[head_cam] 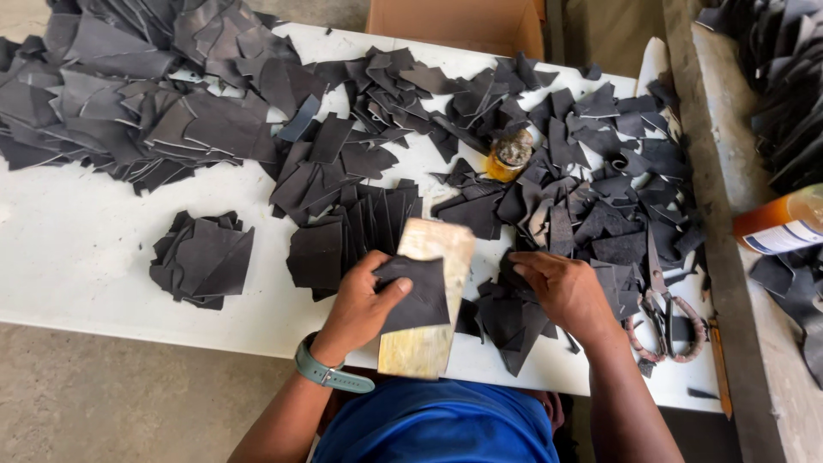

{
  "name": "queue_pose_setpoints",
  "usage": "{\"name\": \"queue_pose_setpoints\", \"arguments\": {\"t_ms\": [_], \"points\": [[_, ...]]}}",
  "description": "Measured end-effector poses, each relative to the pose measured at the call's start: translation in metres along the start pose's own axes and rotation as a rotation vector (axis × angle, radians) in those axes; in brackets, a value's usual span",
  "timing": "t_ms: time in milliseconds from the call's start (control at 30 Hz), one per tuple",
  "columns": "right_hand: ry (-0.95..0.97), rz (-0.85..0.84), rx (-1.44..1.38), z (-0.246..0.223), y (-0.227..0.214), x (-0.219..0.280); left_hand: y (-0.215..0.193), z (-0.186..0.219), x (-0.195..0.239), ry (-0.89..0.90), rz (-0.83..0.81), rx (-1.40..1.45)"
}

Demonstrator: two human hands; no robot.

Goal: The person uses shears to cut black rubber pieces on a white table. They repeatedly pick up a piece, align it against a wooden template, trim the edges, and place the finished piece into a growing stack. The person also handles loose scraps and adjusts the template during the process.

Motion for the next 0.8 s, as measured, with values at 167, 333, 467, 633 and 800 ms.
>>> {"name": "queue_pose_setpoints", "arguments": {"t_ms": [167, 333, 467, 633, 800], "points": [[0.328, -0.212, -0.061, 0.011, -0.001, 0.007, -0.002, -0.006, 0.001, -0.040, 0.002, 0.014], [0.327, -0.177, -0.031, 0.007, -0.024, 0.040, 0.011, -0.012, 0.002, -0.058, -0.025, 0.126], [0.016, -0.442, -0.310, -0.032, -0.025, 0.101, 0.019, -0.034, -0.001, -0.075, 0.060, 0.240], [-0.248, -0.737, -0.913, -0.069, 0.019, 0.134, 0.030, -0.051, -0.005, -0.111, 0.088, 0.497], [0.090, -0.385, -1.157, -0.038, 0.038, 0.146, 0.029, -0.045, -0.003, -0.130, 0.039, 0.456]]}}
Point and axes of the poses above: each hand's wrist, its own x-axis away from the middle knuckle, its own y-axis out of the palm, z = x × y, the point moved 4 cm from there along -x, towards the middle knuckle, and after that the axes turned 11 degrees about -x, right-handed, at the moved point
